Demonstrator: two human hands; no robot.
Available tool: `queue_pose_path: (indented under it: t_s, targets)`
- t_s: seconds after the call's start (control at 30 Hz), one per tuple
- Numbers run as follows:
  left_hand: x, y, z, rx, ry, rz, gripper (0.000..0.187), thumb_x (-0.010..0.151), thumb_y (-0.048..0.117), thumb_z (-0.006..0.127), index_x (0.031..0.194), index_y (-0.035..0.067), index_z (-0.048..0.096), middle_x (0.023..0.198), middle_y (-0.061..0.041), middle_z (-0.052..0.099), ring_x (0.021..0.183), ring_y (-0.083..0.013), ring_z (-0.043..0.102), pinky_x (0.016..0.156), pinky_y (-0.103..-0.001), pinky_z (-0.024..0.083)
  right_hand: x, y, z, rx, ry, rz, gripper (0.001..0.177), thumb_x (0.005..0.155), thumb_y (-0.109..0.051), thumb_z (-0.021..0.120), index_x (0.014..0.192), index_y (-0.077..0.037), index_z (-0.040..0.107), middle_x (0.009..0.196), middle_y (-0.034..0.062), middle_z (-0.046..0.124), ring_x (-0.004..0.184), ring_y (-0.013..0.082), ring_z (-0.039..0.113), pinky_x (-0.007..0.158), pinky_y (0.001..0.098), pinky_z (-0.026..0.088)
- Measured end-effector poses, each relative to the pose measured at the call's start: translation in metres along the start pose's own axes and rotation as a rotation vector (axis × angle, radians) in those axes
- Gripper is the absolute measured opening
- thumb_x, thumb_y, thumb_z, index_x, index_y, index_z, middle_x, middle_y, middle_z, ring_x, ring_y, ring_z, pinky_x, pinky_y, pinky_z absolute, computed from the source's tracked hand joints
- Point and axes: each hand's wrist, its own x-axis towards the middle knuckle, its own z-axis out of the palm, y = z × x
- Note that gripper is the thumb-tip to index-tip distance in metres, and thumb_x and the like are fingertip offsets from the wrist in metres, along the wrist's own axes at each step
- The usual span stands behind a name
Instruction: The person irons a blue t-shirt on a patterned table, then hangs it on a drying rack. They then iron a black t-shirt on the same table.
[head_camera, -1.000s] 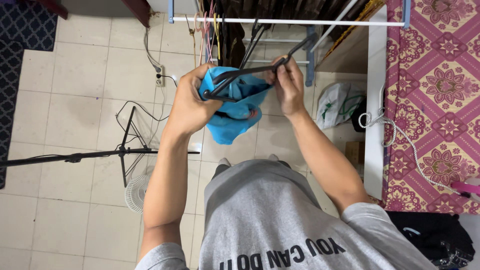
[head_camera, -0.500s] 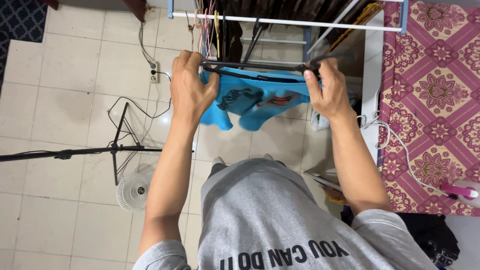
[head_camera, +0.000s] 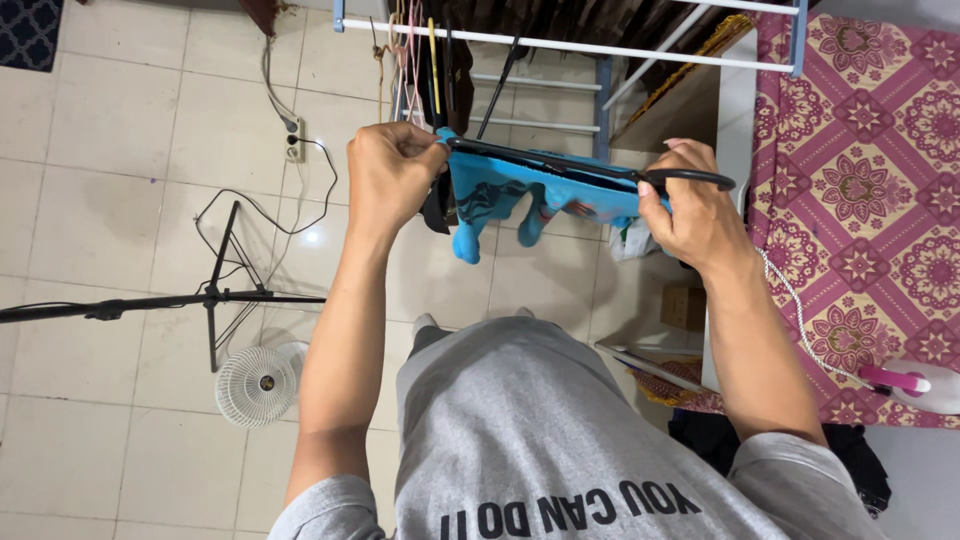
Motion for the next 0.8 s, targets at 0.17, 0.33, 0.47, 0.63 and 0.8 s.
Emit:
queue_pose_path:
  t_s: [0.17,0.33,0.47,0.63,0.8]
  targets:
    - [-0.007,0.009,-0.003,0.038,0.055,0.047,0.013,0.08,0.004,0.072,0.086,-0.006,0.078,0.071,-0.012,0.076,0.061,-0.0142,0.073,0.06,-0.026,0.056,0.001,-0.007,-0.008,-0.029,-0.02,-0.041,0.011,0.097,-0.003,0.068,0.096,0.001,0.058,0.092,0.0138,0.06,0.096,0.0367,0.062,0.11,0.0559,0.05]
    - [-0.003,0.011,-0.014,-0.052,-0.054,0.013,0.015,0.084,0.004,0.068,0.088,-0.006,0.077,0.073,-0.011,0.077,0.065,-0.0124,0.076,0.062,-0.025,0.059,-0.001,-0.007,-0.013,0.222,-0.001,0.086,0.011,0.101,-0.002,0.064,0.096,0.002,0.056,0.092,0.0118,0.06,0.092,0.0299,0.065,0.117,0.0531,0.054]
    - [-0.002,0.01,-0.018,-0.078,-0.097,0.006,0.015,0.085,0.005,0.067,0.09,-0.007,0.076,0.074,-0.011,0.077,0.067,-0.0124,0.077,0.063,-0.026,0.061,-0.004,-0.011,-0.009,0.115,-0.058,0.034,0.013,0.099,-0.005,0.066,0.094,0.003,0.057,0.093,0.0144,0.06,0.1,0.0352,0.065,0.115,0.0524,0.052]
    - [-0.012,0.01,-0.011,0.122,-0.072,0.107,0.015,0.084,0.009,0.069,0.087,-0.003,0.078,0.071,-0.015,0.076,0.062,-0.0195,0.075,0.062,-0.032,0.059,0.006,-0.024,0.014,-0.017,-0.137,0.015,0.014,0.098,-0.006,0.067,0.09,0.003,0.059,0.087,0.0147,0.059,0.095,0.0356,0.065,0.113,0.0534,0.052]
    - [-0.047,0.027,0.024,0.302,-0.032,0.309,0.011,0.087,0.01,0.072,0.083,0.001,0.077,0.071,-0.02,0.07,0.062,-0.0339,0.07,0.061,-0.04,0.057,0.018,-0.038,0.033,-0.119,-0.035,0.023,0.013,0.098,-0.009,0.069,0.102,0.002,0.065,0.103,0.0195,0.067,0.109,0.0433,0.063,0.105,0.0524,0.05]
